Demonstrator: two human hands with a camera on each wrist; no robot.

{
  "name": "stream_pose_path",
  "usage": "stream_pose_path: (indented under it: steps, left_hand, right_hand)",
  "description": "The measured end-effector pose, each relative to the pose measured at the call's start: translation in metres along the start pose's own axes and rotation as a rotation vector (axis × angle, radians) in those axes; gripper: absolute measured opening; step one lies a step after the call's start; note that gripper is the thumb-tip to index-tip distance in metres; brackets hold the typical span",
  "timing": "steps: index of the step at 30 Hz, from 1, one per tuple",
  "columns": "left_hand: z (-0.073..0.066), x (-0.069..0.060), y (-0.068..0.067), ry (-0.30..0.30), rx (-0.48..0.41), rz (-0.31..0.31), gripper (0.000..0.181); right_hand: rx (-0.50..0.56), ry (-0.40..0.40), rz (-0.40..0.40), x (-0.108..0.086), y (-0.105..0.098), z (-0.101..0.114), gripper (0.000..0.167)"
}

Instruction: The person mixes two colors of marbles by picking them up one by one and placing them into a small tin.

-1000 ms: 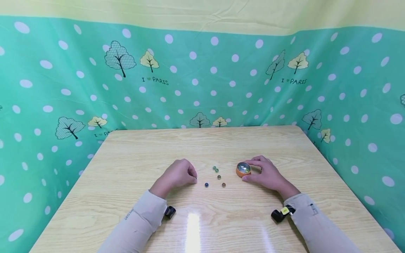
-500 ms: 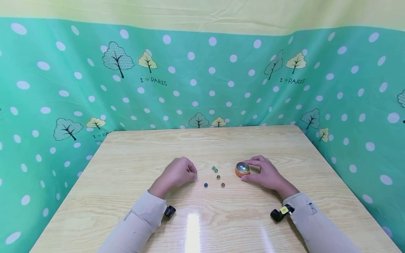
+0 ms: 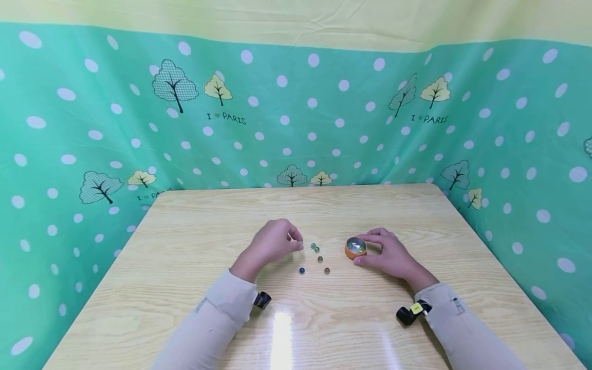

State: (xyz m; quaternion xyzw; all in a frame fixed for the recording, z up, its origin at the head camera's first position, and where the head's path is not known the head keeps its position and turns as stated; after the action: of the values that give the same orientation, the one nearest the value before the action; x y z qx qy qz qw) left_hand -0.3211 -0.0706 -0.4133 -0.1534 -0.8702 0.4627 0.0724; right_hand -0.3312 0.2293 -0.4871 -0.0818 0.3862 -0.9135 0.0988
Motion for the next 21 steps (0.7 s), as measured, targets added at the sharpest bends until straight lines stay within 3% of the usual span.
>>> stream_pose_path:
  steps: [12,21]
  left_hand:
    - [-0.017,0.008,0.000,0.048,-0.028,-0.024,0.008]
    - [-0.030,0.011,0.000,0.064,-0.100,-0.046,0.008]
  right_hand:
    - [-0.018,0.003,-0.008,-0.001,-0.002,0.001,0.065]
    - [-0.005,0.022,-0.005,-0.002,0.000,0.001,0.066]
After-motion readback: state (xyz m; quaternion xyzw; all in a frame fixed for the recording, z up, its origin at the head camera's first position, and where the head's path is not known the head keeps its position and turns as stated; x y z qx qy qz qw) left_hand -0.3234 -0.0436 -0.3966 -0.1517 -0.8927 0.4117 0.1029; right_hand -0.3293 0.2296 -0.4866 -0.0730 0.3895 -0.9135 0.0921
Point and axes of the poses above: each hand's wrist, its own x-axis towards the middle knuckle, its own y-axis out of the palm, z = x × y, the point moved 7 cm from there along x, towards the middle knuckle, and after that the axes turned 4 degrees about y, right-handed, at the moved point
